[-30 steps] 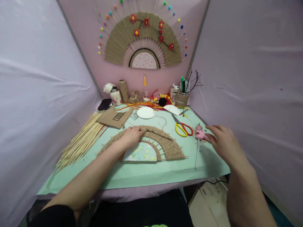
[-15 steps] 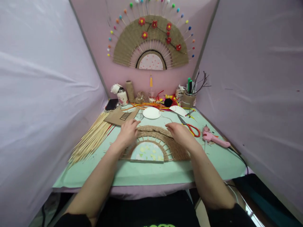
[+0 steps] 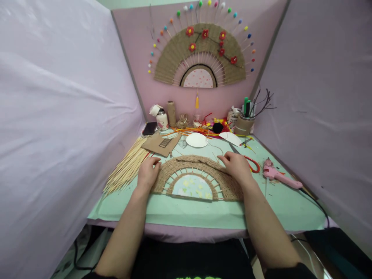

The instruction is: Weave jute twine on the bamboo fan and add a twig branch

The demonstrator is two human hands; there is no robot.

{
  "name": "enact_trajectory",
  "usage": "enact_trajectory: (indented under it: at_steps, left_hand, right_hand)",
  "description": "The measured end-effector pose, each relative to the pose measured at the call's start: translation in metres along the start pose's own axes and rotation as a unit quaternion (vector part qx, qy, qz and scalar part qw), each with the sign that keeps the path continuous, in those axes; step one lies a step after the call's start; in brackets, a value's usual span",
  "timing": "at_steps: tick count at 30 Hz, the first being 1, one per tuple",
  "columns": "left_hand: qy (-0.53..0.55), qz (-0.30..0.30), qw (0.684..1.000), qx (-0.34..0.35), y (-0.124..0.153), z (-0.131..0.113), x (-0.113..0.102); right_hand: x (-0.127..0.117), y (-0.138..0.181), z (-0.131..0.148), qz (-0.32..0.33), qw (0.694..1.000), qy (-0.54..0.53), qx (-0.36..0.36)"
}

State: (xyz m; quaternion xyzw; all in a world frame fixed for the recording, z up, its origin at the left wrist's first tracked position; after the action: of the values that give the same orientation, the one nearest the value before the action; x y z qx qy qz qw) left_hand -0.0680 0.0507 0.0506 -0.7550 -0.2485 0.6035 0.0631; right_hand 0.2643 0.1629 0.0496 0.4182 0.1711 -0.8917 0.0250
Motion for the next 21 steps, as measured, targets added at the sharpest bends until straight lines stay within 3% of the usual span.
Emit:
enact_trajectory:
  at_steps: [5,10,12,16,19,21]
  left_hand:
    - [0.030,-0.080,0.994,-0.065,0.004,0.012,-0.015]
    - [0.035,-0.112,0.990,-0.080,0.007,0.016,-0.018]
    - [0.061,-0.139,0.986,-0.069,0.007,0.015,-0.021]
    - [0.082,-0.171,0.981,-0.041,0.006,0.014,-0.025]
    - [0.094,-0.183,0.978,-0.033,0.008,0.013,-0.030]
    - [0.106,-0.185,0.977,-0.029,0.010,0.011,-0.032]
  right_hand:
    - [-0.023,0.002,-0.002,-0.152,0.983,-0.101,-0.014]
    - [-0.025,0.003,0.000,-0.182,0.974,-0.125,-0.040]
    - [-0.026,0.005,0.004,-0.155,0.981,-0.115,-0.034]
    - [-0.014,0.011,0.041,0.012,0.995,-0.030,-0.097]
    - [0.003,0.009,0.081,0.101,0.973,0.060,-0.198]
    - [0.026,-0.008,0.094,0.146,0.958,0.118,-0.215]
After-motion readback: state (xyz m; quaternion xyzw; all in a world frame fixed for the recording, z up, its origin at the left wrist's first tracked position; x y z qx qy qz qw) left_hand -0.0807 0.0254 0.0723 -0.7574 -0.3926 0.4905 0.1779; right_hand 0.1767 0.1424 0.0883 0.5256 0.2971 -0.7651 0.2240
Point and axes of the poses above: each hand's wrist, its own y-axis away from the middle knuckle, its own x-axis out of the palm, z = x × y, the point moved 9 cm from there along -y, towards the middle knuckle, and after that the axes turned 11 degrees about -y, right-handed, at the moved point
